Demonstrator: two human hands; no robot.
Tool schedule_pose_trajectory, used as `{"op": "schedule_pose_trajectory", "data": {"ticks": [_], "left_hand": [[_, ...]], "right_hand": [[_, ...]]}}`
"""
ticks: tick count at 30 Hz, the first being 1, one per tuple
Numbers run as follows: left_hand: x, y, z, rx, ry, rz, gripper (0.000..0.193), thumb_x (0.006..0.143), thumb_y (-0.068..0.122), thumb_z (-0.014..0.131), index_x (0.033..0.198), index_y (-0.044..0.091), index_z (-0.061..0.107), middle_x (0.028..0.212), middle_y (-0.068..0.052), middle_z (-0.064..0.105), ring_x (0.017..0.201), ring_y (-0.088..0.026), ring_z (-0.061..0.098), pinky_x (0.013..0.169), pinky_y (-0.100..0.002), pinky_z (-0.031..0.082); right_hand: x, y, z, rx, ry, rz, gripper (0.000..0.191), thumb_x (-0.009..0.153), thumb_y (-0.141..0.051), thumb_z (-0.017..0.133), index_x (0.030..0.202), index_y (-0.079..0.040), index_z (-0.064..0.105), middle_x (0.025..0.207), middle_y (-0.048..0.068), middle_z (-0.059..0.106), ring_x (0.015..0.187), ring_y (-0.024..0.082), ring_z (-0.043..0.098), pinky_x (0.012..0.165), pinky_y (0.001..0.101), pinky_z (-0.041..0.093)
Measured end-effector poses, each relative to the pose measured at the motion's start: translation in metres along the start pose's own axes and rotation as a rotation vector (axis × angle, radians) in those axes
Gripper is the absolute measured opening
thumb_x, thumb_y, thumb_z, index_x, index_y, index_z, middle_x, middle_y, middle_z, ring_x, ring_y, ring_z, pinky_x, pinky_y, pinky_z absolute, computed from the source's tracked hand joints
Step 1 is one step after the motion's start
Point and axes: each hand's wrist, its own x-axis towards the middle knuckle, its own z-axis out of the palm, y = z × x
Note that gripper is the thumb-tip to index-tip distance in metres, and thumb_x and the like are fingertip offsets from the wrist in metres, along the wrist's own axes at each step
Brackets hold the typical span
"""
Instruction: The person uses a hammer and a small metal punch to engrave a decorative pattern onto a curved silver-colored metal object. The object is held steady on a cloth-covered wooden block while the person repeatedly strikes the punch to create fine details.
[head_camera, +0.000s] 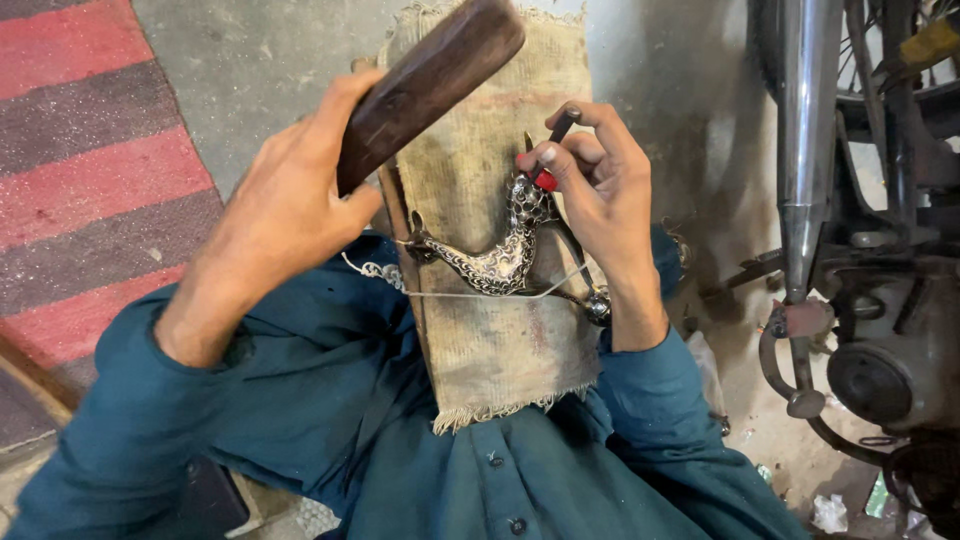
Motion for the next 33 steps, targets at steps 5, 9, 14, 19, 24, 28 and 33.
{"op": "schedule_pose_trajectory", "data": {"ticks": [5,9,14,19,24,28,33], "left_hand": [[0.018,0.008,-0.012,0.138,-0.007,0.231,0.07,0.085,0.006,0.072,0.148,0.011,0.041,0.113,-0.026,0.067,0.104,-0.05,0.064,0.082,-0.055,0.051],[0.032,0.022,-0.019,0.417,-0.046,0.201,0.071,0.086,0.006,0.073,0.15,0.013,0.043,0.102,-0.023,0.065,0.096,-0.046,0.065,0.079,-0.056,0.051],[0.043,0.038,-0.028,0.364,0.064,0.361,0.074,0.081,0.004,0.072,0.15,0.01,0.045,0.109,-0.023,0.065,0.096,-0.045,0.065,0.077,-0.055,0.051],[0.045,0.043,-0.029,0.532,0.031,0.418,0.072,0.08,0.005,0.074,0.147,0.013,0.05,0.092,-0.017,0.062,0.087,-0.04,0.064,0.072,-0.051,0.049],[0.043,0.043,-0.023,0.595,0.04,0.414,0.066,0.078,0.001,0.072,0.141,0.014,0.056,0.091,-0.015,0.062,0.088,-0.037,0.065,0.071,-0.049,0.047],[0.042,0.042,-0.026,0.706,0.135,0.494,0.06,0.081,0.002,0.073,0.138,0.015,0.058,0.091,-0.015,0.061,0.091,-0.035,0.065,0.075,-0.05,0.05],[0.042,0.037,-0.027,0.558,0.028,0.377,0.061,0.084,0.003,0.071,0.142,0.014,0.056,0.095,-0.017,0.06,0.093,-0.038,0.062,0.079,-0.052,0.047]], "right_hand": [[-0.001,0.005,0.0,-0.011,0.023,-0.037,0.02,0.11,0.002,0.063,0.128,0.0,0.054,0.1,0.014,0.074,0.101,0.016,0.075,0.089,0.026,0.06],[-0.003,0.006,-0.001,-0.069,0.04,-0.03,0.02,0.109,0.003,0.065,0.127,0.001,0.056,0.097,0.014,0.077,0.094,0.012,0.071,0.082,0.0231,0.056],[-0.001,0.006,0.001,-0.115,0.061,-0.101,0.02,0.107,0.004,0.066,0.125,0.001,0.058,0.098,0.014,0.078,0.094,0.012,0.074,0.08,0.0229,0.06],[-0.002,0.007,0.0,-0.107,0.069,-0.084,0.026,0.105,0.004,0.067,0.13,0.002,0.058,0.097,0.014,0.078,0.089,0.01,0.072,0.078,0.0226,0.059],[-0.002,0.007,0.0,-0.102,0.058,-0.074,0.022,0.106,0.003,0.069,0.125,0.003,0.059,0.096,0.013,0.078,0.089,0.01,0.072,0.078,0.0229,0.06],[-0.002,0.007,0.0,-0.093,0.043,-0.094,0.024,0.106,0.003,0.068,0.129,0.003,0.059,0.099,0.014,0.078,0.093,0.012,0.074,0.081,0.0243,0.061],[-0.002,0.007,-0.001,-0.111,0.04,-0.078,0.023,0.106,0.002,0.069,0.126,0.003,0.059,0.099,0.014,0.079,0.092,0.011,0.074,0.079,0.0239,0.061]]}}
